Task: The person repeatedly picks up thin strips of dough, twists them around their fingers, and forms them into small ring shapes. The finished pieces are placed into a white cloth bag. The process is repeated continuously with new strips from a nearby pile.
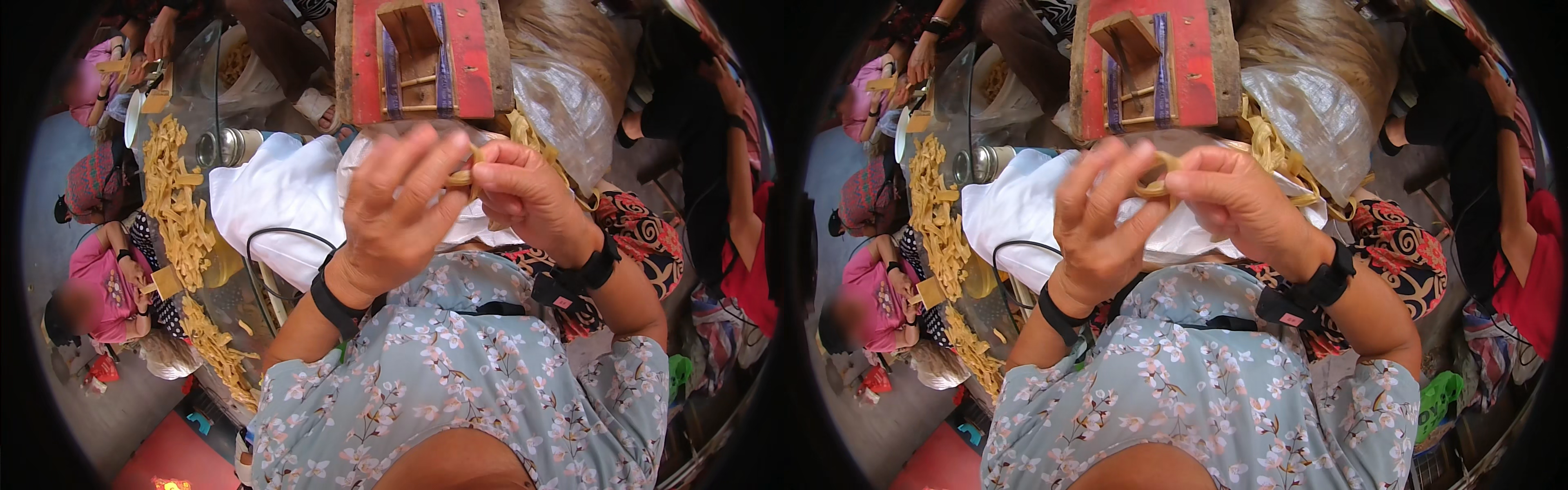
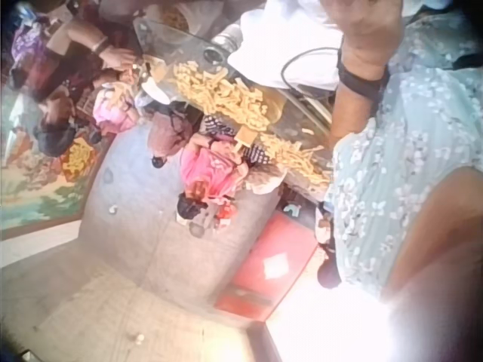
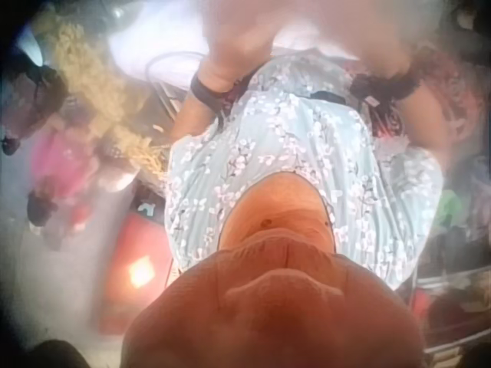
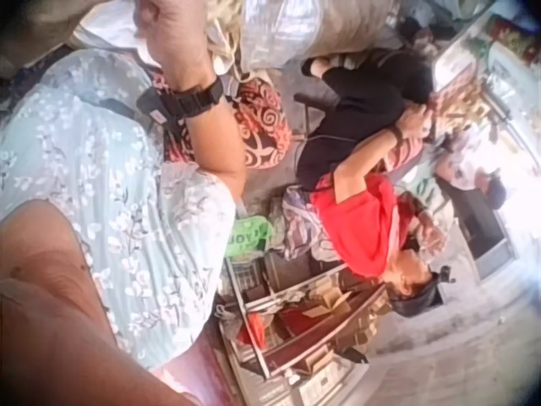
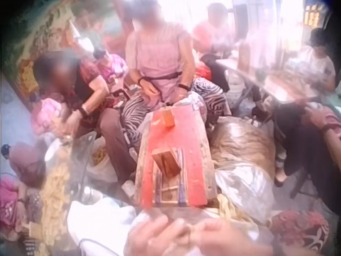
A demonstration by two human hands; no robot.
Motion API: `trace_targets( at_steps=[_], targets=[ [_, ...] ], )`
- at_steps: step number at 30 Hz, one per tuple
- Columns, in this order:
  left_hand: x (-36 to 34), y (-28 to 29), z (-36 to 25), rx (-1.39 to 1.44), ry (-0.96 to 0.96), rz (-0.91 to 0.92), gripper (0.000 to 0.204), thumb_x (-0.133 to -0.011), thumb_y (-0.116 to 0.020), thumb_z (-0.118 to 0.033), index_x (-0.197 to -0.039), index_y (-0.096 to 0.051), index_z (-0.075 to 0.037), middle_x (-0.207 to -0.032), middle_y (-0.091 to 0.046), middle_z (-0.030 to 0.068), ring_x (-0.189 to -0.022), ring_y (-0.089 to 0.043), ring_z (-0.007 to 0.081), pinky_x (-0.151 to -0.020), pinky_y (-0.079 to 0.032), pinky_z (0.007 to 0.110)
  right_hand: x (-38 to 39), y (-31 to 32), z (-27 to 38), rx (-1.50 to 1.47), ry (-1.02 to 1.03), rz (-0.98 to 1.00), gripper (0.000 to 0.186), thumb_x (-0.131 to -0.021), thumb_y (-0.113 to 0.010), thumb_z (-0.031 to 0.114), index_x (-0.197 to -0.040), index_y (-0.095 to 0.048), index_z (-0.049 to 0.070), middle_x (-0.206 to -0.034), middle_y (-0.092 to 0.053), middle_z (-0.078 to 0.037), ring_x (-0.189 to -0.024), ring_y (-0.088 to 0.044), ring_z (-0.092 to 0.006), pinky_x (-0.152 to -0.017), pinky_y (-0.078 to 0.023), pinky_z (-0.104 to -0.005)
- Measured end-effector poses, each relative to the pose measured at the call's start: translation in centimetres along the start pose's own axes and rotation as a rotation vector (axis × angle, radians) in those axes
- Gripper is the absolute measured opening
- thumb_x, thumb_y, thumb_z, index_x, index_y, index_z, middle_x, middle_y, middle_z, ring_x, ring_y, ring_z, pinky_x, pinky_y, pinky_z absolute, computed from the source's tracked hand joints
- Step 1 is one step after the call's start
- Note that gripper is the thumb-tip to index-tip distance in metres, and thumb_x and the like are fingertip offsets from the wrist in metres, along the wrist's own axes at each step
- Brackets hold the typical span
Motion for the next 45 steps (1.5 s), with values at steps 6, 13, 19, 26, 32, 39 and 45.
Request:
trace_targets(
  at_steps=[6,13,19,26,32,39,45],
  targets=[
    [1.3,-0.5,2.3,-0.001,0.223,-0.051,0.016,-0.079,-0.076,-0.014,-0.095,-0.076,-0.013,-0.132,-0.070,0.0079,-0.127,-0.060,0.0278,-0.114,-0.036,0.055,-1.0,0.1,0.0,0.072,-0.030,0.049,0.009,-0.096,-0.070,0.018,-0.097,-0.068,0.009,-0.072,-0.053,0.008,-0.056,-0.040,-0.0009,-0.048,-0.027,-0.0201],
    [1.3,-0.1,1.2,0.099,0.091,-0.009,0.024,-0.081,-0.082,-0.012,-0.104,-0.075,-0.009,-0.084,-0.069,0.0031,-0.066,-0.060,0.0242,-0.060,-0.045,0.035,-1.3,0.8,0.7,0.240,0.111,-0.102,0.032,-0.093,-0.070,0.008,-0.124,-0.061,0.003,-0.102,-0.068,0.000,-0.078,-0.058,-0.0029,-0.062,-0.045,-0.0189],
    [4.9,-4.2,4.2,0.987,0.948,0.147,0.016,-0.090,-0.082,-0.012,-0.098,-0.072,-0.002,-0.081,-0.071,0.0019,-0.066,-0.061,0.0091,-0.061,-0.049,0.025,-1.2,-0.6,0.3,0.243,0.154,0.038,0.041,-0.098,-0.070,0.011,-0.137,-0.057,0.003,-0.108,-0.068,-0.002,-0.089,-0.063,-0.0059,-0.078,-0.052,-0.0223],
    [7.0,-4.0,8.0,1.352,1.275,-0.026,0.008,-0.093,-0.077,-0.009,-0.097,-0.073,-0.004,-0.077,-0.068,-0.0015,-0.065,-0.059,0.0032,-0.056,-0.045,0.019,0.2,0.2,2.3,0.429,0.108,-0.030,0.045,-0.102,-0.068,0.015,-0.143,-0.054,0.001,-0.077,-0.057,0.007,-0.068,-0.052,-0.0011,-0.059,-0.040,-0.0177],
    [7.3,-3.6,8.6,1.129,1.080,-0.005,0.015,-0.097,-0.073,-0.010,-0.108,-0.073,0.001,-0.089,-0.071,0.0031,-0.075,-0.064,0.0070,-0.066,-0.050,0.021,0.5,0.9,2.1,1.104,0.276,-0.045,0.024,-0.098,-0.071,0.013,-0.117,-0.069,0.000,-0.070,-0.062,-0.003,-0.061,-0.056,-0.0118,-0.056,-0.042,-0.0272],
    [0.6,-0.2,4.5,0.411,0.249,0.263,0.033,-0.081,-0.080,-0.013,-0.111,-0.072,-0.003,-0.104,-0.070,0.0130,-0.095,-0.065,0.0305,-0.084,-0.051,0.039,1.7,-3.8,3.4,1.757,0.803,0.068,0.012,-0.086,-0.073,0.015,-0.089,-0.063,0.008,-0.069,-0.061,-0.007,-0.066,-0.067,-0.0248,-0.055,-0.050,-0.0389],
    [2.0,-2.5,2.1,0.281,0.016,0.423,0.012,-0.078,-0.069,-0.016,-0.081,-0.059,-0.010,-0.078,-0.050,0.0051,-0.079,-0.054,0.0269,-0.079,-0.046,0.041,3.1,-3.7,2.4,1.883,0.734,0.232,0.012,-0.080,-0.070,0.014,-0.084,-0.059,0.010,-0.066,-0.059,-0.004,-0.063,-0.066,-0.0222,-0.051,-0.049,-0.0371]
  ],
)
Point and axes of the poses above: each hand's wrist, its own x-axis away from the middle knuckle, its own y-axis out of the back of the hand, z = x × y, the point moved 7 cm from there along -x, towards the middle knuckle
